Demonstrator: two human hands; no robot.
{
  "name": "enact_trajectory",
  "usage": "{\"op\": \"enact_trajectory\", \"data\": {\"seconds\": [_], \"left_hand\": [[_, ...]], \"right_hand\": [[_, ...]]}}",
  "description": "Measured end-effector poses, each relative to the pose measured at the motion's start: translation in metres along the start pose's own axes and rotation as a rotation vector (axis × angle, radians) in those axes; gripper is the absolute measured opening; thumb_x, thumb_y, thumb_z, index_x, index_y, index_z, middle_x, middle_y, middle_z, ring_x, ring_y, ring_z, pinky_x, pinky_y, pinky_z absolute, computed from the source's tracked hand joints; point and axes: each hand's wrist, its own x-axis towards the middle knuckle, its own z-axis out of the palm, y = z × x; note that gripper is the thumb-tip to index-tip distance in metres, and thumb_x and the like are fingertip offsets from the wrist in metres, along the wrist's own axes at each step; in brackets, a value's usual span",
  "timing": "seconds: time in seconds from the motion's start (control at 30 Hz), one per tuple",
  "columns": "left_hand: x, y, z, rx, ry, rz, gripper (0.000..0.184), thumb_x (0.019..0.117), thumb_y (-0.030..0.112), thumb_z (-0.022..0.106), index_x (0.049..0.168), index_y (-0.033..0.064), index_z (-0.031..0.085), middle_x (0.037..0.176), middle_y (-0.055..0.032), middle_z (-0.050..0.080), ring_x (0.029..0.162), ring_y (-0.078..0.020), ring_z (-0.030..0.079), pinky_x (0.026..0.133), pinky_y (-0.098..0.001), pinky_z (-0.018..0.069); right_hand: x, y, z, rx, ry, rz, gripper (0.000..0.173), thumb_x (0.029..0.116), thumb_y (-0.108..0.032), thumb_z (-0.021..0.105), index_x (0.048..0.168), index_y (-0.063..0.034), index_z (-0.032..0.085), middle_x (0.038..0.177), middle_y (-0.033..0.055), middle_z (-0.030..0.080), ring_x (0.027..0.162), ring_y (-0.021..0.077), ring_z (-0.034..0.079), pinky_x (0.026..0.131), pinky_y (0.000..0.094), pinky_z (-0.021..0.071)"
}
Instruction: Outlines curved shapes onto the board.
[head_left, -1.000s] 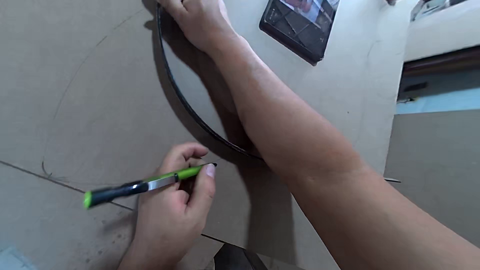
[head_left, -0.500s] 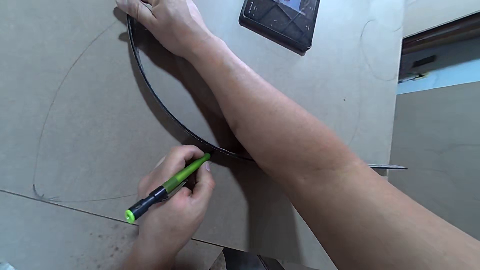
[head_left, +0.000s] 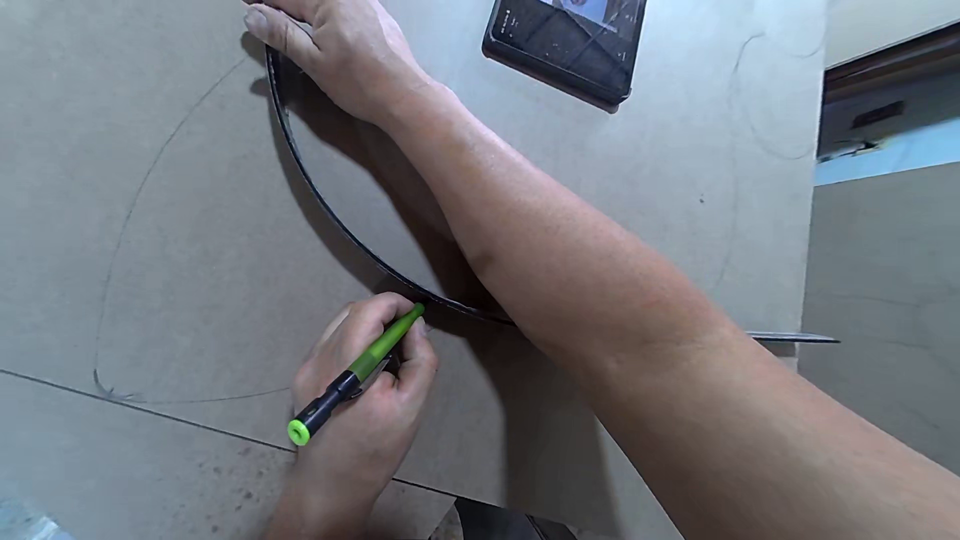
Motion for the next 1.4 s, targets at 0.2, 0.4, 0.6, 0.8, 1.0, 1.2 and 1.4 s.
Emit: {"op": "enact_trajectory", "data": {"seconds": [0.2, 0.4, 0.6, 0.8, 1.0, 1.2, 1.4], "left_hand": [[0.014, -0.002, -0.008, 0.095, 0.076, -0.019, 0.017, 0.0920, 0.027, 0.068, 0.106, 0.0181, 0.070, 0.082, 0.0135, 0.068, 0.066, 0.0062, 0.062, 0.055, -0.0139, 0.0528], [0.048, -0.009, -0.022, 0.178, 0.186, -0.031, 0.014, 0.0967, 0.025, 0.066, 0.106, 0.0155, 0.068, 0.082, 0.0109, 0.069, 0.067, 0.0057, 0.062, 0.057, -0.0144, 0.0527], [0.100, -0.024, -0.034, 0.199, 0.196, -0.063, 0.014, 0.1002, 0.024, 0.063, 0.110, 0.0156, 0.068, 0.085, 0.0066, 0.072, 0.071, 0.0001, 0.067, 0.064, -0.0223, 0.0572], [0.157, -0.036, -0.039, 0.201, 0.198, -0.060, 0.014, 0.0993, 0.025, 0.061, 0.108, 0.0179, 0.070, 0.083, 0.0048, 0.071, 0.073, -0.0037, 0.067, 0.069, -0.0283, 0.0570], [0.194, -0.039, -0.039, 0.181, 0.181, -0.059, 0.013, 0.0976, 0.023, 0.063, 0.106, 0.0171, 0.071, 0.080, 0.0036, 0.069, 0.069, -0.0063, 0.064, 0.066, -0.0309, 0.0535], [0.213, -0.040, -0.040, 0.166, 0.148, -0.079, 0.013, 0.0980, 0.024, 0.063, 0.106, 0.0171, 0.071, 0.084, 0.0026, 0.071, 0.075, -0.0072, 0.067, 0.072, -0.0327, 0.0558], [0.191, -0.039, -0.049, 0.195, 0.125, -0.067, 0.011, 0.0976, 0.025, 0.063, 0.103, 0.0195, 0.071, 0.081, 0.0051, 0.070, 0.072, -0.0058, 0.066, 0.068, -0.0313, 0.0555]], "right_hand": [[0.001, 0.004, 0.001, 0.031, 0.007, -0.046, 0.043, 0.1080, -0.053, 0.040, 0.130, -0.0335, 0.072, 0.123, -0.0130, 0.073, 0.122, 0.0050, 0.063, 0.113, 0.0406, 0.0437], [0.002, 0.008, 0.005, 0.041, 0.009, -0.108, 0.046, 0.1088, -0.051, 0.037, 0.136, -0.0297, 0.068, 0.147, -0.0110, 0.060, 0.134, 0.0086, 0.055, 0.115, 0.0454, 0.0388], [-0.003, 0.007, 0.003, 0.021, 0.023, -0.108, 0.046, 0.1090, -0.052, 0.037, 0.136, -0.0296, 0.068, 0.152, -0.0097, 0.056, 0.139, 0.0102, 0.052, 0.116, 0.0466, 0.0383], [-0.005, 0.006, 0.003, 0.010, 0.032, -0.120, 0.047, 0.1088, -0.052, 0.039, 0.136, -0.0279, 0.068, 0.151, -0.0084, 0.056, 0.137, 0.0121, 0.054, 0.114, 0.0455, 0.0394], [-0.006, 0.006, 0.001, 0.024, 0.032, -0.113, 0.047, 0.1088, -0.052, 0.040, 0.137, -0.0271, 0.068, 0.151, -0.0083, 0.057, 0.137, 0.0117, 0.054, 0.114, 0.0452, 0.0394], [-0.006, 0.006, 0.000, 0.040, 0.022, -0.101, 0.048, 0.1083, -0.054, 0.039, 0.136, -0.0280, 0.068, 0.151, -0.0082, 0.056, 0.139, 0.0118, 0.052, 0.115, 0.0455, 0.0385], [-0.006, 0.005, 0.002, 0.037, 0.027, -0.101, 0.049, 0.1080, -0.055, 0.039, 0.137, -0.0283, 0.068, 0.152, -0.0086, 0.056, 0.138, 0.0114, 0.052, 0.114, 0.0457, 0.0393]]}}
